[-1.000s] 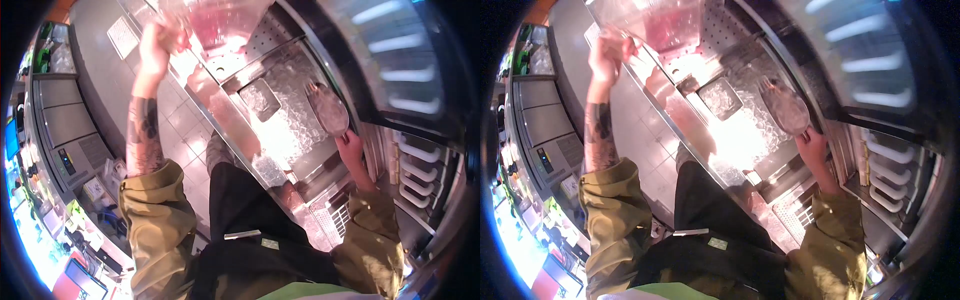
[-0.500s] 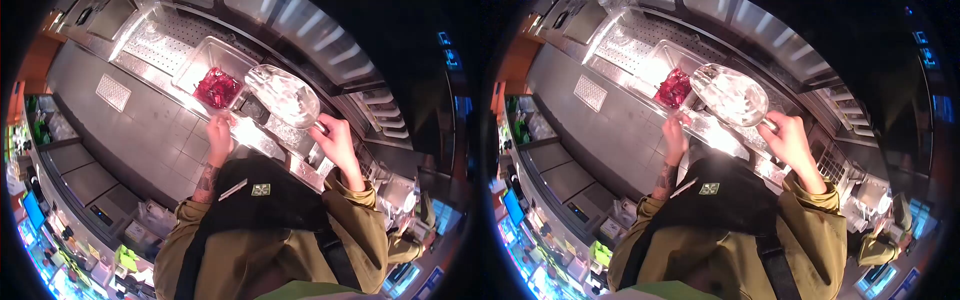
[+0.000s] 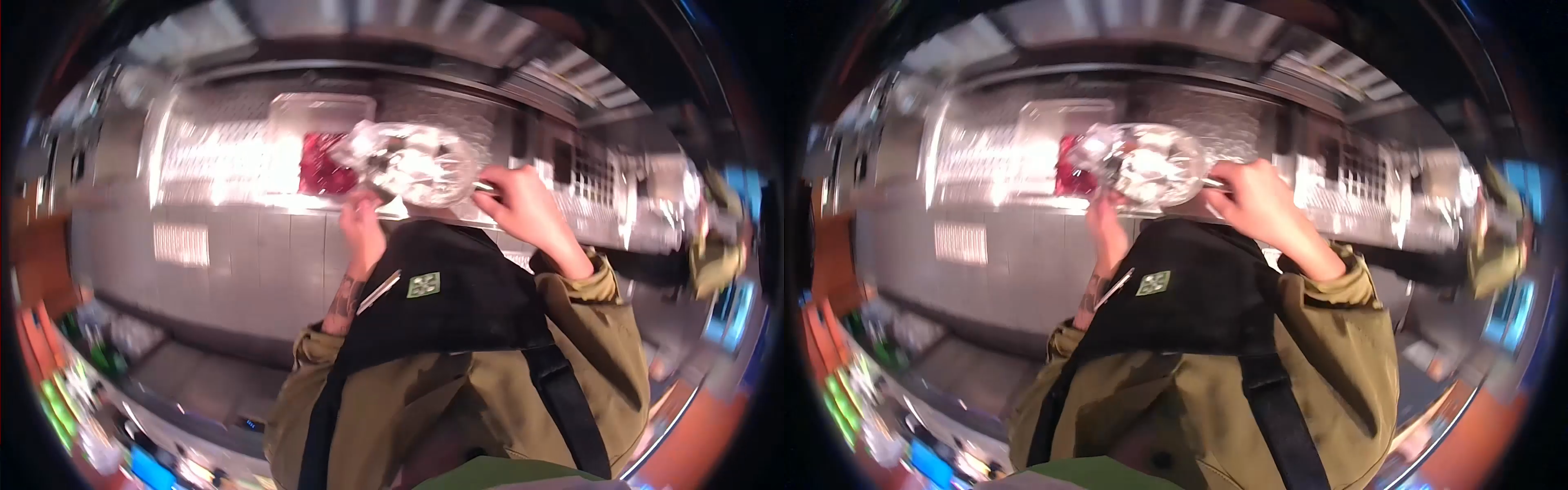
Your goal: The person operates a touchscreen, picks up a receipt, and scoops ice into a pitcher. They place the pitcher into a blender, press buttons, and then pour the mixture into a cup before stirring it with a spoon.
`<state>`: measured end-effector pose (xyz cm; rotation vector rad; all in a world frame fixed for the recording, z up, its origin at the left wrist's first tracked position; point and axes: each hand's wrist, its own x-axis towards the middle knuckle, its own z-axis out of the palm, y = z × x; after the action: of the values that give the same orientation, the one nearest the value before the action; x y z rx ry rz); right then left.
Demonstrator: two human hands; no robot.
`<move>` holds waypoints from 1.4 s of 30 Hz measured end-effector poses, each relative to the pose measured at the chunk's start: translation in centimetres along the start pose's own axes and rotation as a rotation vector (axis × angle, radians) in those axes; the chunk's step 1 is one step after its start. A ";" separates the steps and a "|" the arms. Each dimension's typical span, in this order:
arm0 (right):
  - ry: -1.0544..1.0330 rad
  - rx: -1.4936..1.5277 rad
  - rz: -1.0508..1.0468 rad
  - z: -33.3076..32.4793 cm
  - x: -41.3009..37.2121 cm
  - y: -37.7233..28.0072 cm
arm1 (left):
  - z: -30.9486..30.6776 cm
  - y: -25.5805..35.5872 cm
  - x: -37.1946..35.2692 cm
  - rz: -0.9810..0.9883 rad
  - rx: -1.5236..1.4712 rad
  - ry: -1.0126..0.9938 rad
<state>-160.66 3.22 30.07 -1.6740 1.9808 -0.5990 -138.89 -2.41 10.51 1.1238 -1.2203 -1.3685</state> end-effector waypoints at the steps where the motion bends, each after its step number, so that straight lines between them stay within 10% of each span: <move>1: -0.036 -0.008 0.013 -0.7 -0.4 -0.8 | -0.2 -0.5 0.0 -0.079 -0.010 -0.020; 16: 0.243 0.397 0.081 5.6 -4.1 4.5 | -0.2 2.2 0.8 0.121 0.241 -0.136; 27: -0.070 -0.673 -0.041 16.3 8.6 20.7 | -6.2 -0.2 2.9 0.264 -0.151 0.126; 29: -0.423 -0.529 0.206 16.6 12.0 18.3 | -7.7 0.4 3.8 0.204 -0.315 0.374; 33: -0.216 -0.495 0.178 17.7 13.7 8.0 | -15.8 2.4 0.4 0.243 -0.111 0.707; 35: -0.195 -0.328 -0.003 20.1 15.3 2.6 | -21.0 3.2 -1.3 0.430 -0.037 0.708; 37: -0.367 0.026 -0.198 23.4 18.6 -5.4 | -26.1 5.4 -2.7 0.232 -0.527 0.832; 40: -0.536 0.266 -0.430 33.5 24.9 -17.0 | -33.9 4.5 -5.0 0.090 -0.435 1.113; 42: -0.563 0.243 -0.519 40.2 29.4 -25.1 | -40.0 4.4 -5.1 0.090 -0.035 0.813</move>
<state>-120.65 -30.77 11.19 -1.9339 1.0462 -0.4463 -98.38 -2.44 11.98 1.3844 -0.6330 -0.7213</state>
